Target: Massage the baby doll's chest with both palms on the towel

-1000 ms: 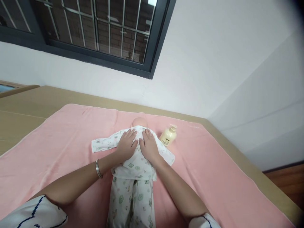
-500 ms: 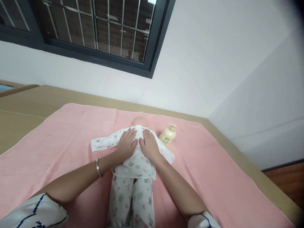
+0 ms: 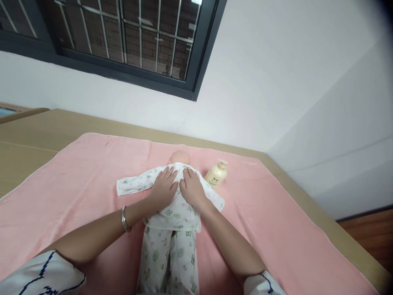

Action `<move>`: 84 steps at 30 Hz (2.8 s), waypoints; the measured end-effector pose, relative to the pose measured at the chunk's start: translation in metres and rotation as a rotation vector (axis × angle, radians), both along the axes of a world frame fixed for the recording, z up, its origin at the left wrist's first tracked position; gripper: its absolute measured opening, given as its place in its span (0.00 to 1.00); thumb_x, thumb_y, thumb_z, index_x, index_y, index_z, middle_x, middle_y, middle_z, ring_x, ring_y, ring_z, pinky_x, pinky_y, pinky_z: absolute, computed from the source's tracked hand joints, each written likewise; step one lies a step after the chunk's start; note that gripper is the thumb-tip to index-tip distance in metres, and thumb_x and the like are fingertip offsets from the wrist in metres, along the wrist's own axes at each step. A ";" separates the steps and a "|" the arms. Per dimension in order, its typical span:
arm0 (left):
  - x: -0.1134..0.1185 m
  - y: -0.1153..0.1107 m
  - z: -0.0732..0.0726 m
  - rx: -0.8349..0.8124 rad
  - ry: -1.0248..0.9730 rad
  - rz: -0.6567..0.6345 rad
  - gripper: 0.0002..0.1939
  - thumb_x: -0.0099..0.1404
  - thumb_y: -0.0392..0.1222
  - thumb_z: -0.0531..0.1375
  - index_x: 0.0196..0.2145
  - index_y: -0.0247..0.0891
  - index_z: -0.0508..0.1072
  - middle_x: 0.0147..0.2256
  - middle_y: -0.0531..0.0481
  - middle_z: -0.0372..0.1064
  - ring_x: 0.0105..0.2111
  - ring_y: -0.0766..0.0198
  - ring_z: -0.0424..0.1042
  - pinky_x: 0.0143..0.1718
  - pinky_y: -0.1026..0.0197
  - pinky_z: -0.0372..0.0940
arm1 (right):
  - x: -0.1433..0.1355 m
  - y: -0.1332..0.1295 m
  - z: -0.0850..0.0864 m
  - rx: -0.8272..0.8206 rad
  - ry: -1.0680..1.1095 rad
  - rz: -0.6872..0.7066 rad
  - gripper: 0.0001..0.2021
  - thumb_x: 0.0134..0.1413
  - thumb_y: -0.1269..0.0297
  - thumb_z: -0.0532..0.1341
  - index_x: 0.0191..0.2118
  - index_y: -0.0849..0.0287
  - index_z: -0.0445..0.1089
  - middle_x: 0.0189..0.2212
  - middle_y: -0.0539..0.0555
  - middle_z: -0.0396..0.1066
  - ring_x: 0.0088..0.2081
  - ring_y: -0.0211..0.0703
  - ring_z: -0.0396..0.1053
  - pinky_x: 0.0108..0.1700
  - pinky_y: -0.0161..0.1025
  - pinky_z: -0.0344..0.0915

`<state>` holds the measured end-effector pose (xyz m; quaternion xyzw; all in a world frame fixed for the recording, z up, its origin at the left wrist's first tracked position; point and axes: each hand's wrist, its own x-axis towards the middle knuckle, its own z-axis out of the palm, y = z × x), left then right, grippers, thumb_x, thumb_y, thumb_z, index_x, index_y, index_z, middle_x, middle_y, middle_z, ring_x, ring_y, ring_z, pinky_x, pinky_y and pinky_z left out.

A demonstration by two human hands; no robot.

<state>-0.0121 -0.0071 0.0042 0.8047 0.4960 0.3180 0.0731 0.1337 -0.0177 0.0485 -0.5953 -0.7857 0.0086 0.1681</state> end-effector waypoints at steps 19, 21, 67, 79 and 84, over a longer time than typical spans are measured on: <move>0.004 -0.007 -0.002 0.073 0.035 -0.009 0.24 0.68 0.38 0.46 0.59 0.35 0.64 0.63 0.41 0.58 0.66 0.50 0.50 0.64 0.42 0.51 | 0.004 0.006 -0.006 -0.122 0.172 -0.071 0.28 0.65 0.60 0.45 0.66 0.71 0.50 0.67 0.67 0.48 0.68 0.54 0.44 0.66 0.54 0.46; -0.001 0.004 -0.001 0.037 0.004 -0.008 0.24 0.68 0.40 0.47 0.60 0.35 0.63 0.62 0.40 0.59 0.65 0.50 0.52 0.64 0.42 0.52 | -0.004 -0.004 -0.009 -0.110 0.120 -0.070 0.28 0.66 0.61 0.44 0.66 0.74 0.50 0.67 0.68 0.46 0.69 0.55 0.40 0.67 0.53 0.44; -0.003 0.020 -0.029 0.025 -0.414 0.085 0.21 0.70 0.45 0.48 0.56 0.36 0.66 0.59 0.39 0.63 0.63 0.51 0.56 0.64 0.42 0.50 | -0.001 -0.005 -0.006 0.066 0.195 0.133 0.27 0.65 0.59 0.49 0.66 0.63 0.54 0.68 0.62 0.47 0.69 0.54 0.39 0.67 0.58 0.43; -0.003 0.020 -0.029 0.086 -0.323 0.089 0.21 0.70 0.42 0.46 0.56 0.35 0.66 0.59 0.38 0.64 0.62 0.50 0.58 0.62 0.40 0.54 | -0.004 -0.006 -0.009 -0.032 0.163 0.143 0.26 0.66 0.60 0.48 0.65 0.66 0.55 0.68 0.64 0.46 0.69 0.53 0.39 0.68 0.56 0.41; 0.000 0.009 -0.015 0.138 -0.155 0.019 0.23 0.70 0.41 0.46 0.59 0.33 0.63 0.61 0.36 0.60 0.64 0.48 0.54 0.62 0.39 0.53 | 0.002 -0.015 0.017 -0.095 0.185 0.148 0.25 0.63 0.61 0.51 0.63 0.65 0.59 0.67 0.63 0.48 0.69 0.53 0.43 0.67 0.53 0.47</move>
